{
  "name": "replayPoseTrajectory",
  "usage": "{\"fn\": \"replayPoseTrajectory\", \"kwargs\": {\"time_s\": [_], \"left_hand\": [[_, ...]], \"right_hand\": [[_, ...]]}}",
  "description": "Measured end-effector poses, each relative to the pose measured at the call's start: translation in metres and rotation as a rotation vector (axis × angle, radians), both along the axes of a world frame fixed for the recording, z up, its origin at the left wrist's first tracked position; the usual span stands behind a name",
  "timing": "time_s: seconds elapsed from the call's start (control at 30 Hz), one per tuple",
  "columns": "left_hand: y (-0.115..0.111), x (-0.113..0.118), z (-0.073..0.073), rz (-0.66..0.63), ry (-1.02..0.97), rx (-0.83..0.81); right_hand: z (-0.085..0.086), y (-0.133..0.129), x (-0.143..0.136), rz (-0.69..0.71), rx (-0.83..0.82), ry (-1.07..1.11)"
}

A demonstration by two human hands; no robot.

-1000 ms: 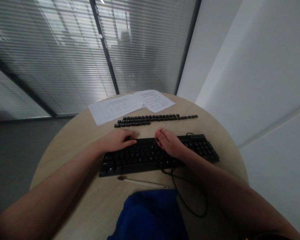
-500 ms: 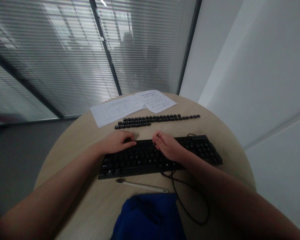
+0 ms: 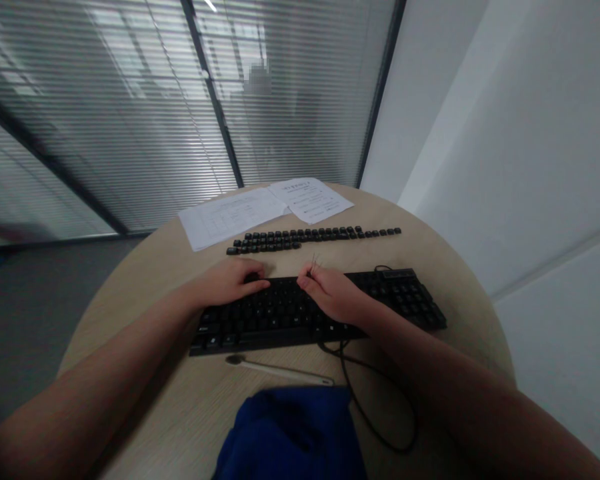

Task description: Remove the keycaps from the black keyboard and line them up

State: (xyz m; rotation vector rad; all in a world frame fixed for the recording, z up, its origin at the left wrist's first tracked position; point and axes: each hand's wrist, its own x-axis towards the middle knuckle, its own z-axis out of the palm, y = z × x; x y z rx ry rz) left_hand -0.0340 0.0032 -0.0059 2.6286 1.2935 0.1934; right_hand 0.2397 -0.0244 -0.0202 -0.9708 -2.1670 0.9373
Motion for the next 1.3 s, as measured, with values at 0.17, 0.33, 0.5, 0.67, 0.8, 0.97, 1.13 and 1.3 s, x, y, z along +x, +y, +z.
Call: {"fn": "replayPoseTrajectory", "kwargs": {"time_s": [0.17, 0.33, 0.5, 0.67, 0.8, 0.97, 1.13, 1.3], "left_hand": [[-0.004, 0.001, -0.001, 0.027, -0.016, 0.034], [-0.008, 0.002, 0.0, 0.024, -0.005, 0.054], [-0.008, 0.004, 0.0, 0.018, 0.037, 0.066], [-0.008, 0.005, -0.001, 0.021, 0.023, 0.053], [-0.008, 0.005, 0.0, 0.02, 0.036, 0.063], [-0.008, 0.005, -0.001, 0.021, 0.076, 0.065], [-0.008, 0.005, -0.003, 0.027, 0.076, 0.069], [-0.009, 0.006, -0.003, 0.044, 0.066, 0.08]], "right_hand": [[0.004, -0.004, -0.002, -0.008, 0.111, -0.088], [0.005, -0.005, -0.004, -0.006, 0.161, -0.13], [0.005, -0.005, -0.005, 0.019, 0.184, -0.148], [0.003, -0.005, -0.004, 0.024, 0.178, -0.107], [-0.001, -0.005, -0.001, -0.018, 0.118, -0.007], [-0.006, -0.005, 0.001, -0.033, 0.058, 0.048], [-0.007, -0.005, 0.002, -0.046, 0.035, 0.056], [-0.008, -0.007, 0.002, -0.05, 0.044, 0.058]]}}
